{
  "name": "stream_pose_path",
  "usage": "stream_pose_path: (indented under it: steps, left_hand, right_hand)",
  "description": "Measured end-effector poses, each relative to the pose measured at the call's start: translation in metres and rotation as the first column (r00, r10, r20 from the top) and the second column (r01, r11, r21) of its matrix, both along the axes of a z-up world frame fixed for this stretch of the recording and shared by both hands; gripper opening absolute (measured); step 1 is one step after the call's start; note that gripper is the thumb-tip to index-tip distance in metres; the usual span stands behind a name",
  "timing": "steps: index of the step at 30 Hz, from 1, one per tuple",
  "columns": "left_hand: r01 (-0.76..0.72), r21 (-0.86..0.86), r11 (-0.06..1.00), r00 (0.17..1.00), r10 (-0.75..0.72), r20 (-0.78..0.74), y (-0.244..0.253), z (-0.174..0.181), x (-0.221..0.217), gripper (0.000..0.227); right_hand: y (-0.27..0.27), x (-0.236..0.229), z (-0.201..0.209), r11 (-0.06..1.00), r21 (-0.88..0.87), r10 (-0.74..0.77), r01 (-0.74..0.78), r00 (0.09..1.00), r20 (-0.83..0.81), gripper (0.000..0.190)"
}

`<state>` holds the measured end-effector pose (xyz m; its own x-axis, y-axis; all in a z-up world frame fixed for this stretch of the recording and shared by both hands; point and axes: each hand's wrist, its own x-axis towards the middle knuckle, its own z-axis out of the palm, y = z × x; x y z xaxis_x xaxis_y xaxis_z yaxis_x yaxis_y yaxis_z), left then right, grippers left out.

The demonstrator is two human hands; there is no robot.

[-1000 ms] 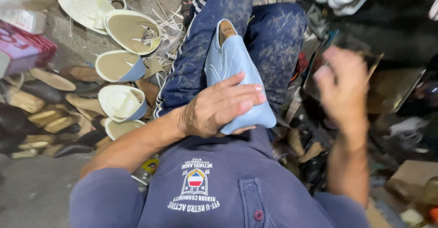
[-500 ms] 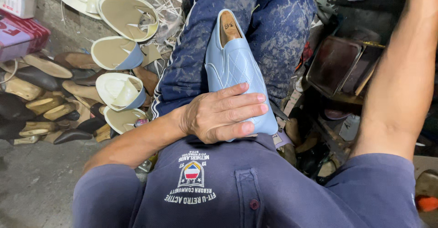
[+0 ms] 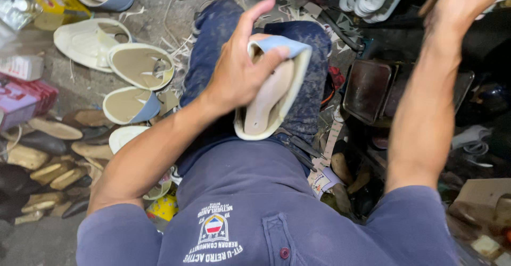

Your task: The person assembles a shoe by inserting a lining into a blue upper, stretching the material over a wooden shoe last, and using pincer pliers and a hammer to secure the edges to the base.

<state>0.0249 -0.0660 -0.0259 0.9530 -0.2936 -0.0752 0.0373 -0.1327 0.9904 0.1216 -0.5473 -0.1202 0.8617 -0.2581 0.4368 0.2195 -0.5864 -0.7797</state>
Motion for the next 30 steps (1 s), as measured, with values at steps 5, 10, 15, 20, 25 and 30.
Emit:
stream_pose_path:
  steps: [5,10,15,20,25,30]
  left_hand:
    - [0.064,0.048,0.997,0.967,-0.05,-0.251,-0.032,-0.099,0.02,0.052]
    - [0.188,-0.034,0.982,0.952,-0.19,-0.24,-0.027,-0.094,0.023,0.049]
    - [0.21,-0.119,0.97,0.942,-0.234,-0.239,-0.026,-0.086,0.024,0.048]
    - [0.227,-0.105,0.968,0.952,-0.243,-0.188,-0.025,-0.091,0.024,0.049]
    - [0.226,-0.089,0.97,0.949,-0.24,-0.205,-0.026,-0.09,0.027,0.049]
    - [0.243,-0.188,0.951,0.936,-0.281,-0.21,-0.018,-0.098,0.027,0.05]
  right_hand:
    - [0.159,-0.089,0.067,0.988,0.124,0.126,-0.089,0.934,-0.335,0.031]
    - [0.198,-0.154,0.027,0.955,-0.065,0.246,-0.288,0.899,-0.363,0.027]
    - [0.218,-0.152,0.035,0.899,-0.2,0.369,-0.39,0.92,-0.133,0.024]
    - [0.217,-0.143,0.047,0.84,-0.348,0.382,-0.417,0.909,-0.167,0.026]
    - [0.23,-0.146,0.055,0.871,-0.172,0.353,-0.46,0.83,-0.432,0.02]
    - [0.223,-0.13,0.112,0.816,-0.295,0.167,-0.497,0.691,-0.703,0.015]
